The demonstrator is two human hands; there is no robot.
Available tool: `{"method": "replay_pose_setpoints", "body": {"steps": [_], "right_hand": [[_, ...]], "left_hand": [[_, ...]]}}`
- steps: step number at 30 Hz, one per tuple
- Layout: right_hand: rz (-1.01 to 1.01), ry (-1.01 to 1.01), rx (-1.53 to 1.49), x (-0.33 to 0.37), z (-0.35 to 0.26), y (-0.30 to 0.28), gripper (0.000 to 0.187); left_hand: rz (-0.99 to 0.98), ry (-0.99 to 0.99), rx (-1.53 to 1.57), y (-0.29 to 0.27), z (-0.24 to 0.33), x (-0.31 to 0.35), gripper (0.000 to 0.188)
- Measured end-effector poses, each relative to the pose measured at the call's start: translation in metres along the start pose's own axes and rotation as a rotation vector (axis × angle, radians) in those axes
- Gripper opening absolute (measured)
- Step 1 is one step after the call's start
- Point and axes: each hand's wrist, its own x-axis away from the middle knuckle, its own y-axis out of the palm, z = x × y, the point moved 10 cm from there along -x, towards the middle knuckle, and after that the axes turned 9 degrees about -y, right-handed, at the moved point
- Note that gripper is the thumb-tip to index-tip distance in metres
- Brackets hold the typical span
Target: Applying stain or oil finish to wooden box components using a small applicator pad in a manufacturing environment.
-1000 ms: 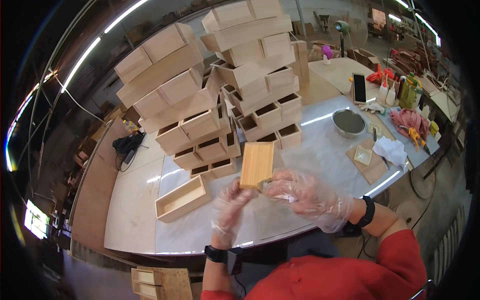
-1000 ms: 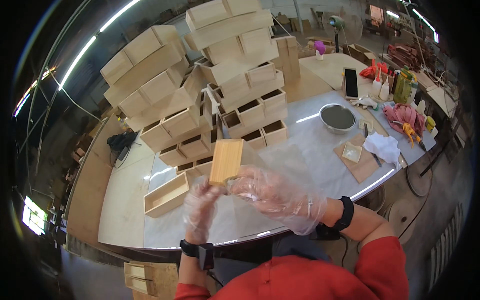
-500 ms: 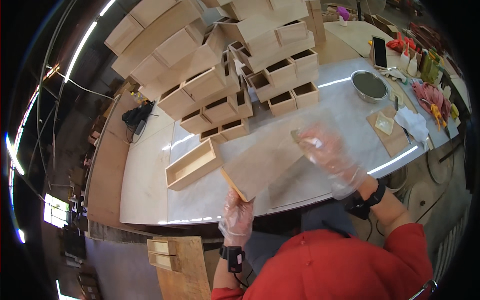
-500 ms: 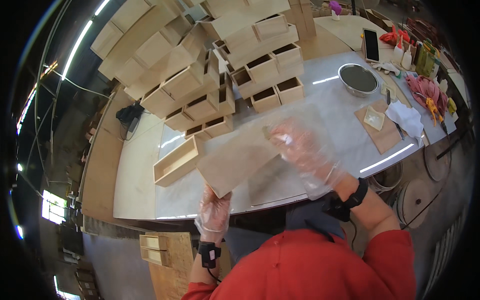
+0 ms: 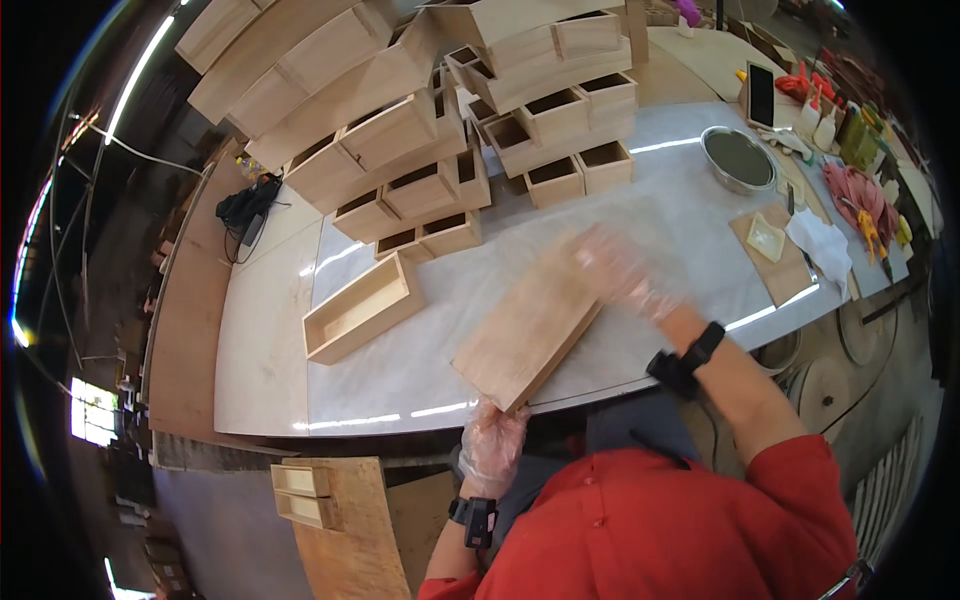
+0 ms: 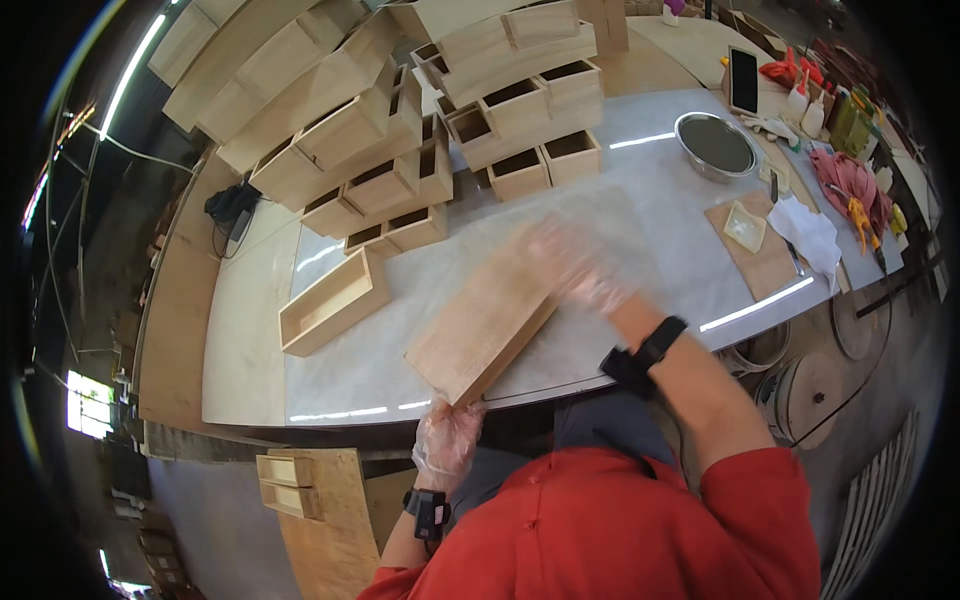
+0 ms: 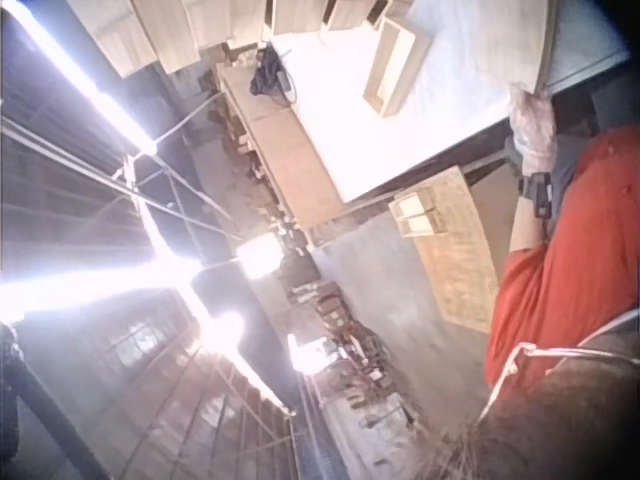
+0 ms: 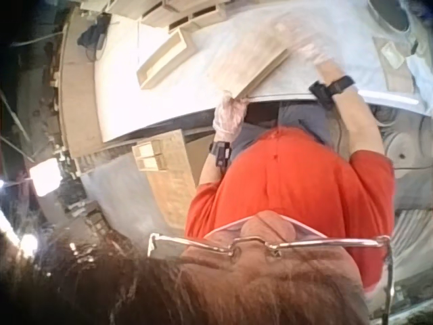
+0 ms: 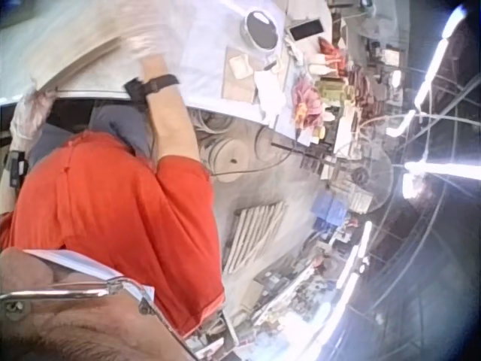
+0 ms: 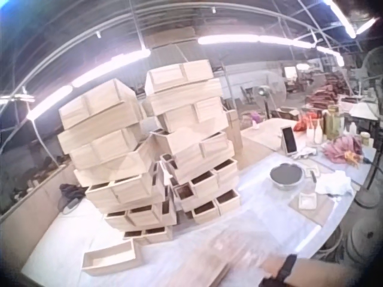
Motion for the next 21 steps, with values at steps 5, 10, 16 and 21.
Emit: {"method": "replay_pose_setpoints", "body": {"steps": [5,10,16,21], "right_hand": [[-0.177,-0.272,-1.390,-0.105,-0.116,-0.150,0.027],[0.454,0.304,-1.248,-0.035,0.028,-0.037,0.016],[0.089,0.008,-1.198,-0.058,-0.059,-0.065,0.034],[0.367,0.436,-1.878,-0.057,-0.028,-0.086,0.032]], "left_hand": [[0.029,0.200,-0.915,-0.012,0.018,0.006,0.027],[0.066,0.046,0.061,-0.023,0.004,-0.004,0.029],[0.074,0.033,0.065,-0.027,0.006,-0.002,0.030],[-0.001,0.040,0.042,-0.016,0.007,-0.001,0.030]]}}
